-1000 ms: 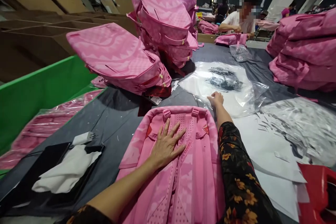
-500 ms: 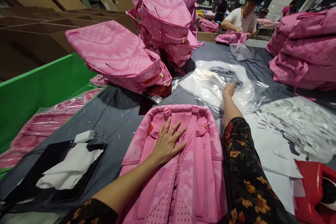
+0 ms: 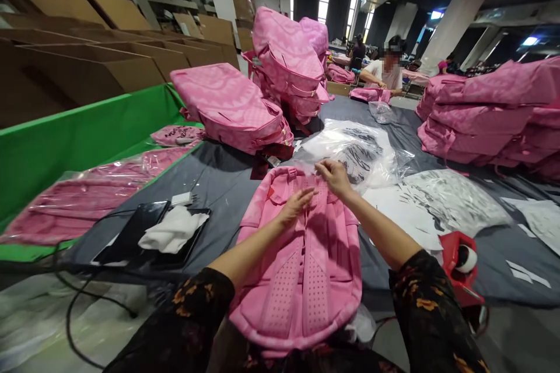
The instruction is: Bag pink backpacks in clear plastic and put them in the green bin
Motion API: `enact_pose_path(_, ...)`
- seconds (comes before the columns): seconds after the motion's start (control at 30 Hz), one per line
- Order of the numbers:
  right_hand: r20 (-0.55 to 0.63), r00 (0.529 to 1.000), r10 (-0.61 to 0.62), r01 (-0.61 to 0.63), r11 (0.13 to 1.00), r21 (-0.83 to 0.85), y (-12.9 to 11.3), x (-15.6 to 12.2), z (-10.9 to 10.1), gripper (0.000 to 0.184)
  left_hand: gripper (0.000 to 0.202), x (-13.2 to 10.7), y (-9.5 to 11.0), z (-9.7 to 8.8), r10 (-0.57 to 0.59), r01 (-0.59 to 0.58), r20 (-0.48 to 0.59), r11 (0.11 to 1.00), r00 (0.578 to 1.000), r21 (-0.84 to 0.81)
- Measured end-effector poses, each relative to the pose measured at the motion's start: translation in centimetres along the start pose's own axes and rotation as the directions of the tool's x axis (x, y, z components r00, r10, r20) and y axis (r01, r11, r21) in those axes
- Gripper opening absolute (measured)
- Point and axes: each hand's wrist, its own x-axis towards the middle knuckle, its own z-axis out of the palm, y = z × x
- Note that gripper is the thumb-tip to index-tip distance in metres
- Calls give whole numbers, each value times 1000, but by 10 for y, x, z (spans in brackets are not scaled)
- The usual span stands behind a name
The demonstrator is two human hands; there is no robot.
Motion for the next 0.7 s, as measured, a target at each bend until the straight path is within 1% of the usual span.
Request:
enact_pose_path(0.03,17,1000,-7,7,1000,10,-5,-18,6,43,50,-4,6,7,-41,38,-12,985,999,-170)
enact_pose_path(0.07,30,999,-17,17,1000,8,-8,-33,12,41,52,-8,11,13,-85,69,-35,943,996,-325)
enact_pose_path(0.1,43,999,-29,29,1000,-6,-10,-47,17,40,51,-13,15,17,-140,90,-75,882,987,-462)
enact_pose_path(0.13,54,998,-40,41,999,-29,-11,-58,23,38,50,-18,18,20,-192,90,-131,831,973,-548)
enact_pose_path(0.17,65,997,-44,47,997,-53,-11,-67,27,37,47,-23,19,20,-222,68,-207,820,953,-568)
enact_pose_path(0.2,76,996,-38,43,996,-77,-10,-73,32,37,44,-27,19,18,-226,36,-286,839,931,-543)
enact_pose_path(0.23,84,996,-20,28,995,-99,-10,-77,36,36,41,-31,18,15,-204,3,-355,871,912,-492)
enact_pose_path(0.3,85,996,30,-18,990,-143,-8,-78,43,33,35,-37,15,6,-111,-56,-440,935,891,-350)
enact_pose_path(0.37,48,996,77,-66,980,-190,-7,-70,48,28,33,-39,11,-4,-36,-52,-459,983,888,-178)
enact_pose_path(0.47,-64,985,162,-172,958,-230,-8,-47,52,23,35,-39,4,-20,-17,33,-467,999,884,26)
enact_pose_path(0.57,-147,955,257,-285,933,-221,-7,-21,46,24,33,-40,-1,-38,-26,83,-479,992,877,98)
enact_pose_path(0.63,-185,948,260,-301,920,-250,-4,-7,38,28,28,-46,-2,-51,-24,109,-474,982,880,154)
enact_pose_path(0.7,-208,952,224,-278,917,-287,-1,1,29,31,18,-58,1,-60,-16,133,-477,968,879,212)
